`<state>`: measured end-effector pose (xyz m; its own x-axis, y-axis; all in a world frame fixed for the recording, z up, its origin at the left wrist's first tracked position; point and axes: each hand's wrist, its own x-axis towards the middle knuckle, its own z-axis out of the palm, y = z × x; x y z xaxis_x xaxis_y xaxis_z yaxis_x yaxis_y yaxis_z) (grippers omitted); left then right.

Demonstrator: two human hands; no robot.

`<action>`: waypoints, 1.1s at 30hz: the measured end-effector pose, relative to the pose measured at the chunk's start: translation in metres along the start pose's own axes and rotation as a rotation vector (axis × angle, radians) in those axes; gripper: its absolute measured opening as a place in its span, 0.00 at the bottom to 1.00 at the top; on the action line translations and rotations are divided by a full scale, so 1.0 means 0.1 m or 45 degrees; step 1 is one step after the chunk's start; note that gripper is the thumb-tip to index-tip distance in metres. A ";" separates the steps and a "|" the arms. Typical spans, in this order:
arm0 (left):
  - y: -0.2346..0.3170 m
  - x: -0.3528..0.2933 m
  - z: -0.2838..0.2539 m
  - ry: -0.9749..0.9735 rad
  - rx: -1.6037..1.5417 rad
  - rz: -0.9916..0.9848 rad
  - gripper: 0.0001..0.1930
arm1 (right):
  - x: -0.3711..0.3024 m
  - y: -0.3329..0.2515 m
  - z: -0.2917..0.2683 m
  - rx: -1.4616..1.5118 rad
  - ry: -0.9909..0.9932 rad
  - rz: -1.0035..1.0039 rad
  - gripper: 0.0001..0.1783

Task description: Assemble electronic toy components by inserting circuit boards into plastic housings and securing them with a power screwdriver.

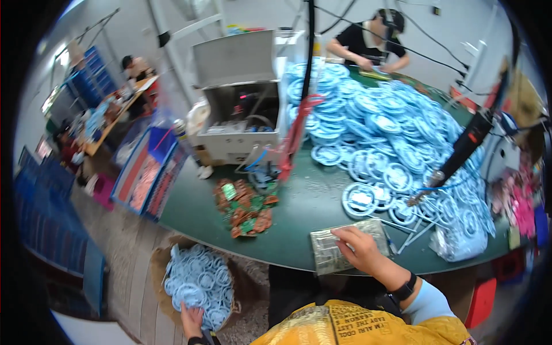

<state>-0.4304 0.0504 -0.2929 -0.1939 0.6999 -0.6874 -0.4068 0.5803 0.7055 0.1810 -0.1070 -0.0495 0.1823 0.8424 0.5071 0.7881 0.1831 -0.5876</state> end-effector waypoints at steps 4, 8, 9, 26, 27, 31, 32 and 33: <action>-0.57 0.83 -1.19 0.428 0.420 -0.138 0.24 | 0.23 0.42 -0.01 0.079 0.287 0.187 0.16; -0.99 0.76 -0.35 -0.176 1.110 -0.191 0.28 | 0.58 1.03 0.09 -0.369 0.314 0.151 0.15; -0.91 0.59 0.12 -0.363 1.223 -0.285 0.25 | 0.66 1.22 0.13 -0.537 0.303 0.083 0.16; 0.32 -1.79 3.89 -0.878 1.508 1.941 0.16 | 1.11 1.17 -0.08 0.062 0.330 0.676 0.10; 0.31 -1.78 3.97 -0.883 1.519 1.932 0.16 | 0.87 1.07 -0.10 -0.018 0.346 0.576 0.08; 0.15 -1.68 4.20 -0.702 1.821 1.996 0.26 | 0.00 0.54 -0.24 -0.477 0.257 0.069 0.14; 0.15 -1.64 4.19 -0.701 1.830 2.025 0.25 | -0.16 0.43 -0.26 -0.549 0.164 0.032 0.18; 0.15 -1.59 4.19 -0.719 1.831 2.054 0.23 | -0.31 0.32 -0.28 -0.631 0.067 0.009 0.21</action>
<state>-0.0316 0.1222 -0.1009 0.7134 0.6114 0.3423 0.5593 -0.7911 0.2475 0.2167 -0.1418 -0.0663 0.2077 0.8138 0.5428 0.9692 -0.0960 -0.2269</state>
